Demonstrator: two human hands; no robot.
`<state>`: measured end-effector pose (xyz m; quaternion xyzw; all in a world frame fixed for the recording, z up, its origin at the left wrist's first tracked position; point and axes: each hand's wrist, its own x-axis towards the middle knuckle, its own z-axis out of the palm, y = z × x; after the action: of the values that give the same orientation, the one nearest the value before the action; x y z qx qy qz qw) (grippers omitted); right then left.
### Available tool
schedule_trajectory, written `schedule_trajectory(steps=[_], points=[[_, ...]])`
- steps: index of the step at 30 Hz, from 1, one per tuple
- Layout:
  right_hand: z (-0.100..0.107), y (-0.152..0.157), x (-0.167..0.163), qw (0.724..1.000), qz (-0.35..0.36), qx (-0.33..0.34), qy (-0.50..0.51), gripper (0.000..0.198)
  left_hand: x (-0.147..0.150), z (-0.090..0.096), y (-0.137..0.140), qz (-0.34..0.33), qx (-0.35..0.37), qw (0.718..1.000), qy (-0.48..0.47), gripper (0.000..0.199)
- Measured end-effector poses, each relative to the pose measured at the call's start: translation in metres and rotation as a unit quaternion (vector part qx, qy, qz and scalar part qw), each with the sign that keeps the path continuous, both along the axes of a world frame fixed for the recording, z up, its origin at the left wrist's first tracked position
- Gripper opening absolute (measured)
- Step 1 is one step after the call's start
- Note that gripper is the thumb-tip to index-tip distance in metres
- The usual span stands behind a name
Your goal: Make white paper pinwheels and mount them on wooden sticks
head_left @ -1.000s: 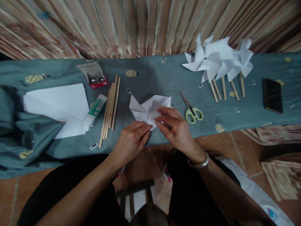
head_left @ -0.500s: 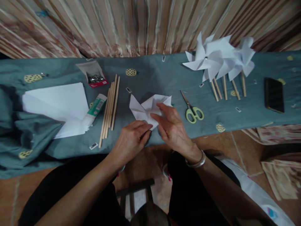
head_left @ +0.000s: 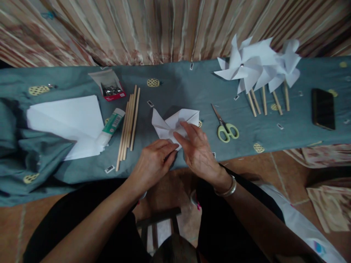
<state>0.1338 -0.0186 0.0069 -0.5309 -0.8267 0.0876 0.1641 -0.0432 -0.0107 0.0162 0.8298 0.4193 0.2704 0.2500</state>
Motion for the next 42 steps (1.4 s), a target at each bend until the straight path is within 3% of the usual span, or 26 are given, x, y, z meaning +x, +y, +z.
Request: schedule_trajectory(steps=[11, 19, 23, 29, 33, 42], points=[[-0.004, -0.006, -0.005, 1.0, 0.02, -0.021, -0.005, 0.063, -0.002, 0.004, -0.007, -0.018, 0.084, 0.989, 0.123, 0.019], [-0.003, -0.005, -0.008, 1.0, -0.009, 0.006, -0.028, 0.046, 0.0, 0.001, -0.004, -0.02, 0.109, 0.986, 0.122, 0.017], [0.006, 0.002, 0.005, 0.999, -0.003, 0.029, 0.024, 0.044, 0.0, 0.0, -0.004, -0.019, 0.113, 0.986, 0.119, 0.018], [0.008, 0.031, 0.033, 0.993, -0.083, 0.033, 0.079, 0.051, 0.0, 0.002, -0.004, -0.02, 0.104, 0.986, 0.126, 0.018], [0.006, 0.048, 0.041, 0.995, -0.058, 0.0, 0.076, 0.047, 0.0, 0.005, -0.002, -0.025, 0.103, 0.985, 0.134, 0.018], [0.018, 0.049, 0.06, 0.974, -0.151, -0.017, 0.166, 0.037, -0.011, 0.01, 0.015, -0.034, 0.165, 0.974, 0.151, 0.02]])
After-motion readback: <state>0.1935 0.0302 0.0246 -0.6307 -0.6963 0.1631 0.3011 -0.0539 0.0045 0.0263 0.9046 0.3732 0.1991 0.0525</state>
